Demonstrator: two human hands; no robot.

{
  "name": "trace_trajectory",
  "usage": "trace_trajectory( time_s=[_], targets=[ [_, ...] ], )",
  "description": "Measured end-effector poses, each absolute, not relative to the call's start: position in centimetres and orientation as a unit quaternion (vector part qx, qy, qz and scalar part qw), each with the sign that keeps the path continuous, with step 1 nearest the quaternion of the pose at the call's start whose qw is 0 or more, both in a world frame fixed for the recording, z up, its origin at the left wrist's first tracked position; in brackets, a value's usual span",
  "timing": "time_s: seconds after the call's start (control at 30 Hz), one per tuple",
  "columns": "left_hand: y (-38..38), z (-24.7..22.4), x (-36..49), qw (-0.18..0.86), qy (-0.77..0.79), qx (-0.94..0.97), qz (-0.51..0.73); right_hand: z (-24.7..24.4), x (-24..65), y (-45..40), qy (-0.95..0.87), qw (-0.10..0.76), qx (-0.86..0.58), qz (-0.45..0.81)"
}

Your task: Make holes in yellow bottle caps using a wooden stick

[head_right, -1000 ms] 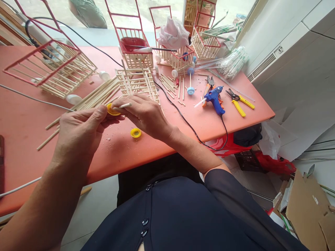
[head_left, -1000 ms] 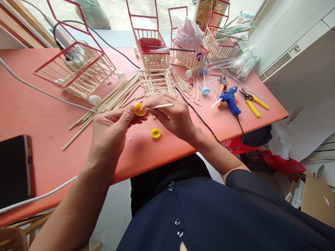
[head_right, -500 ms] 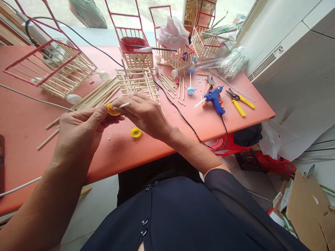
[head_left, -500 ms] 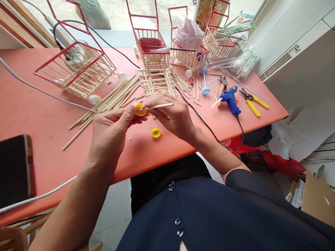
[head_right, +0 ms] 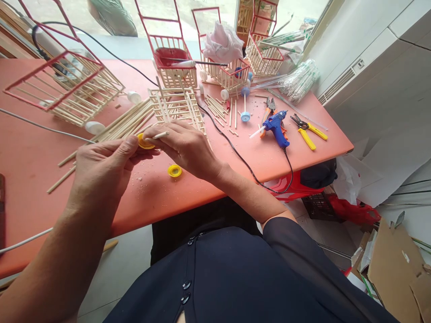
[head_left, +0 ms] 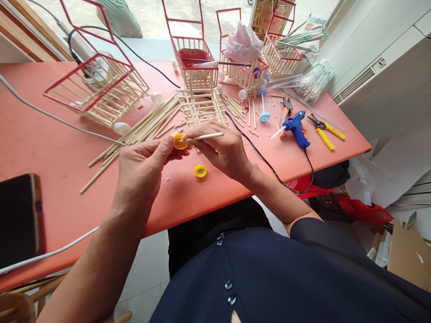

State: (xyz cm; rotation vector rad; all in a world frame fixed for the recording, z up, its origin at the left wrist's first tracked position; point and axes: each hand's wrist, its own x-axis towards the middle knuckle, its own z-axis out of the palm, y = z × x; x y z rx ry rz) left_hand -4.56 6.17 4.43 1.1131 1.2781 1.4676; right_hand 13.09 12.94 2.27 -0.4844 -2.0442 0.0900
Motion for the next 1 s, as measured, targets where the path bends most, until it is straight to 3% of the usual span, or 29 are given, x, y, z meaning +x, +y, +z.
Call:
trace_trajectory(
  time_s=[0.23,1.0],
  targets=[
    [6.13,4.41,-4.56,0.433,0.513,0.449,0.59,2.56,13.14,12.78,-0.832,0.521,-0.188,0.039],
    [6.22,4.32,-4.52,0.427,0.515,0.442,0.597,2.19,13.31,12.81,-0.863,0.441,-0.237,0.069]
  ],
)
